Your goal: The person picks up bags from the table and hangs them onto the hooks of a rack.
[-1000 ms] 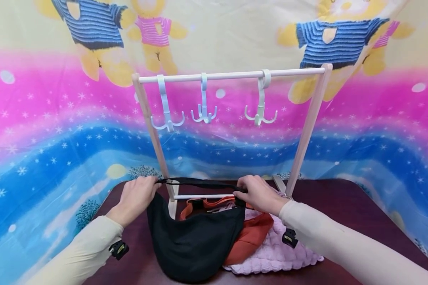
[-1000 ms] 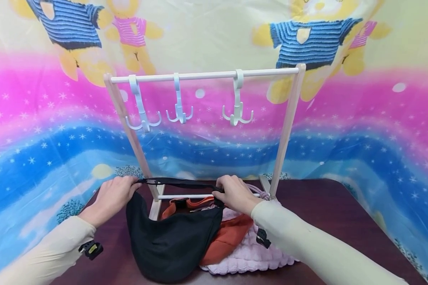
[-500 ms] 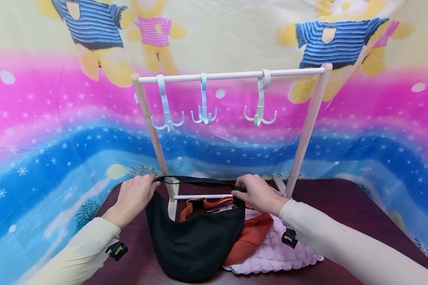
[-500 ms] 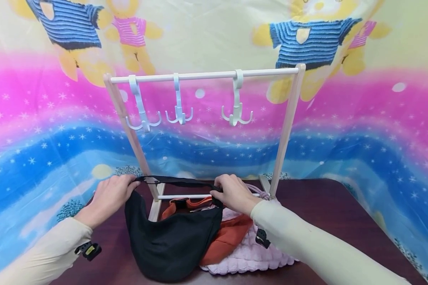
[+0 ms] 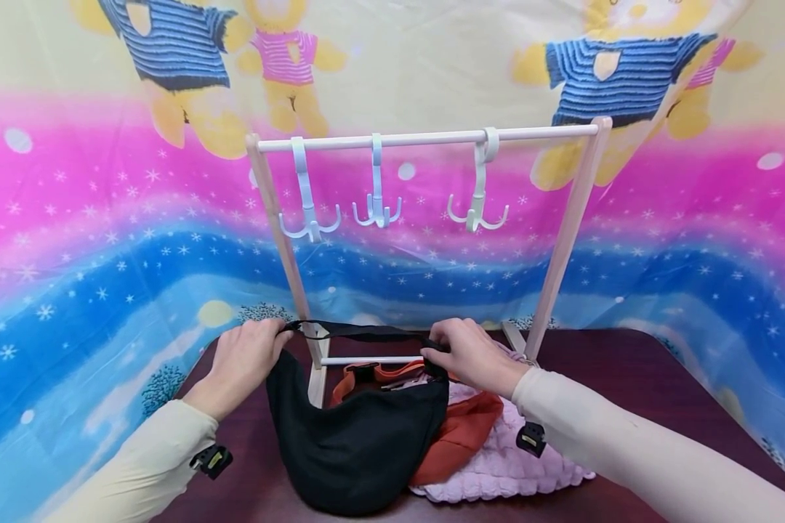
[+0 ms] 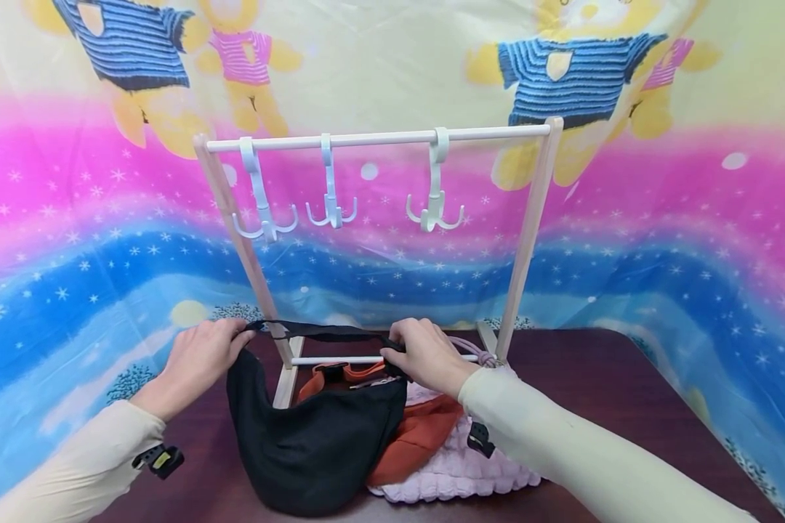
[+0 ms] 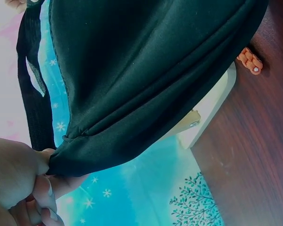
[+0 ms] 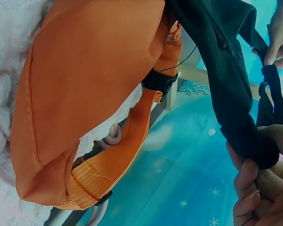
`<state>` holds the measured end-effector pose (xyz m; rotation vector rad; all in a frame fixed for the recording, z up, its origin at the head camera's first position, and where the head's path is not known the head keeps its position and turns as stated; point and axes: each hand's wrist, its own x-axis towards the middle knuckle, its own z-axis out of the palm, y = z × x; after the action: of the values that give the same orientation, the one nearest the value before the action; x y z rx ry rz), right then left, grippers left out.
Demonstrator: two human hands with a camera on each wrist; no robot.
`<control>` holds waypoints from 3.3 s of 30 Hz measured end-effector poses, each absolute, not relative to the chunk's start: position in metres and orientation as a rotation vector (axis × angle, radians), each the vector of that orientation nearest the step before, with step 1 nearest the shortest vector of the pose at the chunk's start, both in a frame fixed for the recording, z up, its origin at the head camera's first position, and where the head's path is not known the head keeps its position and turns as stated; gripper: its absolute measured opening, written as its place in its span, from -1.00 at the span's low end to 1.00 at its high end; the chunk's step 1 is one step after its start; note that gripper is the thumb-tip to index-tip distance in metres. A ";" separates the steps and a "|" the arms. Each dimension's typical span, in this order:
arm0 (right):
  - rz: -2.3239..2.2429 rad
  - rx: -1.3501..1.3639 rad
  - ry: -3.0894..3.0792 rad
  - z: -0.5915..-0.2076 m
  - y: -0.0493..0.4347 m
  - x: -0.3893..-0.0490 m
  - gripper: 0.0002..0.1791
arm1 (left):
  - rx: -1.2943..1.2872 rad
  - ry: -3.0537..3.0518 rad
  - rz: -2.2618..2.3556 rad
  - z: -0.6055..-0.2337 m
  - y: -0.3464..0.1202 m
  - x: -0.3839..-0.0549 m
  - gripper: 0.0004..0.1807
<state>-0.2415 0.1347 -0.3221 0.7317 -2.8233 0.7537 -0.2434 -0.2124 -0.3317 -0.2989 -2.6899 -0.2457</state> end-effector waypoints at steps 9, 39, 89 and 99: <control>0.758 0.744 -2.763 -0.320 0.133 -0.241 -0.84 | -0.286 -2.662 -0.256 -0.327 -0.215 -0.239 -0.78; 0.813 0.768 -2.778 -0.309 0.130 -0.236 -0.89 | -0.295 -2.626 -0.296 -0.304 -0.222 -0.234 -0.68; 0.844 0.816 -2.650 -0.283 0.119 -0.229 -0.87 | -0.243 -2.548 -0.314 -0.279 -0.224 -0.221 -0.68; 0.847 0.831 -2.588 -0.275 0.116 -0.228 -0.86 | -0.236 -2.480 -0.329 -0.275 -0.224 -0.218 -0.68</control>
<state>-0.2283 0.1162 -0.2746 0.8312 -2.5876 0.8474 -0.2175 -0.2235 -0.2748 -0.2364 -2.4803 -0.3290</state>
